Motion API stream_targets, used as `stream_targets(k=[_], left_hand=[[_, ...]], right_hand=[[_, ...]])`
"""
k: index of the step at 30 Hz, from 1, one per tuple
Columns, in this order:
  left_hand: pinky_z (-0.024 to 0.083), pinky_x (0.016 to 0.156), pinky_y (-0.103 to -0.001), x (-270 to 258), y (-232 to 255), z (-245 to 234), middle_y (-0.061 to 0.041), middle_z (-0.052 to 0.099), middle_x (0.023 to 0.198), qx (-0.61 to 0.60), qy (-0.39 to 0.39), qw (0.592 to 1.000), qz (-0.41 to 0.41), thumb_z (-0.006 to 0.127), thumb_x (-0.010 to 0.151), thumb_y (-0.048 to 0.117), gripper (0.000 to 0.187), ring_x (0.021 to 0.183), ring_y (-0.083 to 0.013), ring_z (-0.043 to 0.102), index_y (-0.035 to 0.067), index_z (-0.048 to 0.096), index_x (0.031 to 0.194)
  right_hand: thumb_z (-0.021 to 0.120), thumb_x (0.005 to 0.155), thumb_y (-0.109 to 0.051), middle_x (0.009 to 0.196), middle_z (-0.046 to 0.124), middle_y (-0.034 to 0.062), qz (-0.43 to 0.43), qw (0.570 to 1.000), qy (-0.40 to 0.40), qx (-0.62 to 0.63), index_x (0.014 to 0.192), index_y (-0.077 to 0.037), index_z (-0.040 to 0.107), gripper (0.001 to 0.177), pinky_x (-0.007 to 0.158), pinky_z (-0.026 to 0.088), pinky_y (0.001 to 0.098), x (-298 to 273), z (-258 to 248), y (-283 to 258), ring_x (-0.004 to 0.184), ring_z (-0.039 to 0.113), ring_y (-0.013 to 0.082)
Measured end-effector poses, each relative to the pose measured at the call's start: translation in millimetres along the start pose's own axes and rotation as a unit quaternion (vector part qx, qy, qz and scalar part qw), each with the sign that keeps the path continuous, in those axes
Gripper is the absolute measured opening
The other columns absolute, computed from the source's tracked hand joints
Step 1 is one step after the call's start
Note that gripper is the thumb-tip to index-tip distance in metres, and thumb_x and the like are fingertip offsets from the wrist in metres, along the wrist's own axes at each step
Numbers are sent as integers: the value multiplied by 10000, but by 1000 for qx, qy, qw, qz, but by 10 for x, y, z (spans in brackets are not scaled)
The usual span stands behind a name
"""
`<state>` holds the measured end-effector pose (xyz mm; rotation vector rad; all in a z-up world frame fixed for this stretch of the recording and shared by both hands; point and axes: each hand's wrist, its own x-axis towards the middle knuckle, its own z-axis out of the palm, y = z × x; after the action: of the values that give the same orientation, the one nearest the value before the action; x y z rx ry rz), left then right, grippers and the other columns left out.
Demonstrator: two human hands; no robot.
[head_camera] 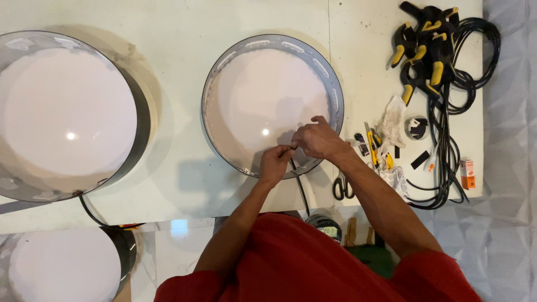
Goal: The person assembles a ceiling light fixture by hand. They strip the ends of a black power cord, insert the wires into a small white connector, and then wrap the connection with black electrical tape. The person repeats this process for a second wire.
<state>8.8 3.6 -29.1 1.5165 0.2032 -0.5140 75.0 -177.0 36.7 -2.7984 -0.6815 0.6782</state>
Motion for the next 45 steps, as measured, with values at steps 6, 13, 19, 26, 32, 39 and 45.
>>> stream_targets(k=[6,13,19,26,32,39,45], left_hand=[[549,772,-391,-16,34,-28,-130,779,894,18,1,1000,17,733,950,218,203,865,-207,709,81,785,1091],[537,749,-364,41,-96,-23,-94,765,824,-4,7,1000,14,741,951,235,194,819,-164,677,96,797,1073],[534,749,-366,37,-138,-20,-116,769,846,-18,-2,1000,23,725,971,222,203,841,-178,685,83,789,1105],[544,767,-376,46,-128,-35,-127,777,886,-6,-5,1000,20,737,964,215,220,868,-188,705,67,783,1120],[545,757,-367,-14,-45,-35,-114,773,870,17,-11,1000,20,741,966,251,230,839,-177,693,80,785,1114],[533,743,-375,41,-161,-25,-121,761,840,-4,0,999,36,737,966,208,183,839,-179,676,76,783,1084],[540,736,-341,-1,-113,-36,-90,761,818,-6,0,999,35,746,954,210,168,803,-147,668,86,791,1057]], right_hand=[[606,1019,-341,837,737,49,14,991,110,70,873,-165,720,256,987,442,529,-134,-350,-117,840,729,263],[737,829,18,1026,764,95,-96,950,203,215,1076,-153,779,304,791,586,467,-412,-205,-111,890,742,350],[754,917,-106,955,767,10,-101,945,305,59,980,-208,803,130,831,568,399,-382,191,-100,846,725,254],[703,986,-249,904,753,-61,-61,964,257,27,963,-248,744,47,926,515,386,-362,266,9,868,719,168],[546,1041,-268,738,694,79,4,988,126,90,868,-131,657,247,960,481,502,-345,143,-92,761,715,312],[569,1062,-348,650,666,170,27,958,188,217,729,-89,606,423,657,510,489,-409,-84,-144,653,668,419],[767,887,-40,1049,752,68,-52,936,276,211,1041,-159,781,195,834,554,436,-515,-64,-159,875,728,298]])
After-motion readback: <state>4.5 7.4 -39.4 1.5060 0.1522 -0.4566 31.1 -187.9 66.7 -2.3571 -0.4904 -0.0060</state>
